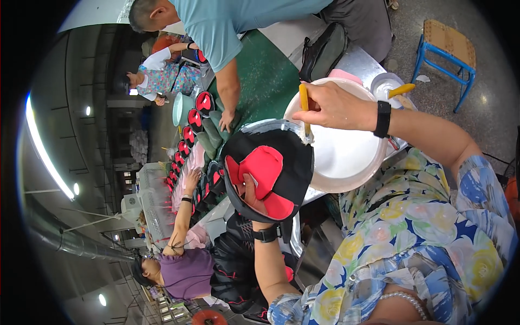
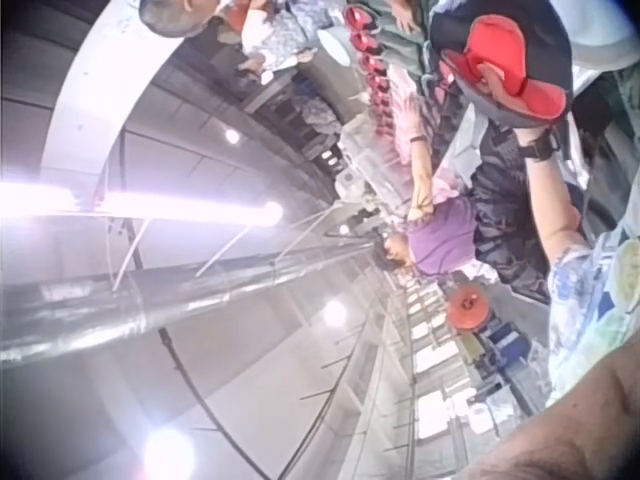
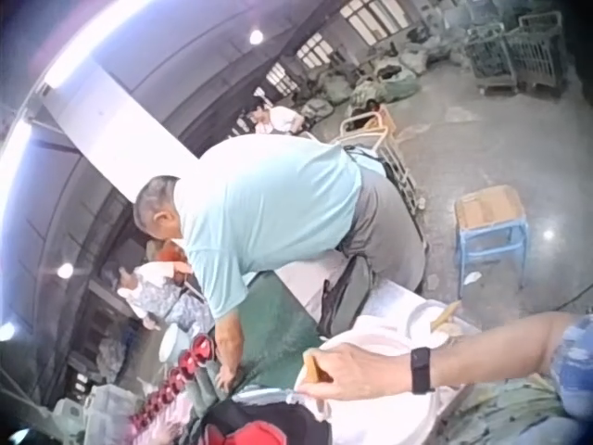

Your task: The recorder uses a brush to apply white adhesive to the inner edges of shoe uppers at a manufacturing bench.

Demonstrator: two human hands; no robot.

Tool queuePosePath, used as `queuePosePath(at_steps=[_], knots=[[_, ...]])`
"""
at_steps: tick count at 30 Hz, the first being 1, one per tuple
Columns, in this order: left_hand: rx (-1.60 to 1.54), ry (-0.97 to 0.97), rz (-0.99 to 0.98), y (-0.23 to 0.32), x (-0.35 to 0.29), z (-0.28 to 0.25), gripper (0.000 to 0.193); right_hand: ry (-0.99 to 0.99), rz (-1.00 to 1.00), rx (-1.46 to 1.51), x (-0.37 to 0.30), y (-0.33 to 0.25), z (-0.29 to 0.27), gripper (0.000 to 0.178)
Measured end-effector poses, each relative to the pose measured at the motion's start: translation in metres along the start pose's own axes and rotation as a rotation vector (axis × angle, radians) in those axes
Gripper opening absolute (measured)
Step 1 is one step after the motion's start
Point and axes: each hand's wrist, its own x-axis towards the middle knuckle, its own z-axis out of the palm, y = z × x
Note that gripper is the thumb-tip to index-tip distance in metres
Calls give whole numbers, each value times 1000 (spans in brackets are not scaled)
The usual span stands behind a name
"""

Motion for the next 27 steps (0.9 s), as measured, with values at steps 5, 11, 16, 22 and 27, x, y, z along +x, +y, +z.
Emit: queuePosePath(at_steps=[5, 11, 16, 22, 27], knots=[[-148, 100, 64, -10, -1, 33, 37, 114, 304, 339, -14, 9, 21, 35], [874, 93, 598, -53, 6, -5, 55, 100, 389, 490, -26, 4, 35, 36], [826, 105, 607, -52, 19, -3, 54, 61, 420, 511, -34, -3, 38, 35], [800, 170, 619, -33, 24, -20, 53, 95, 141, 379, -33, -10, 21, 33], [691, -409, 586, -16, 16, -37, 24, 71, -316, 300, -22, -12, 9, 19]])
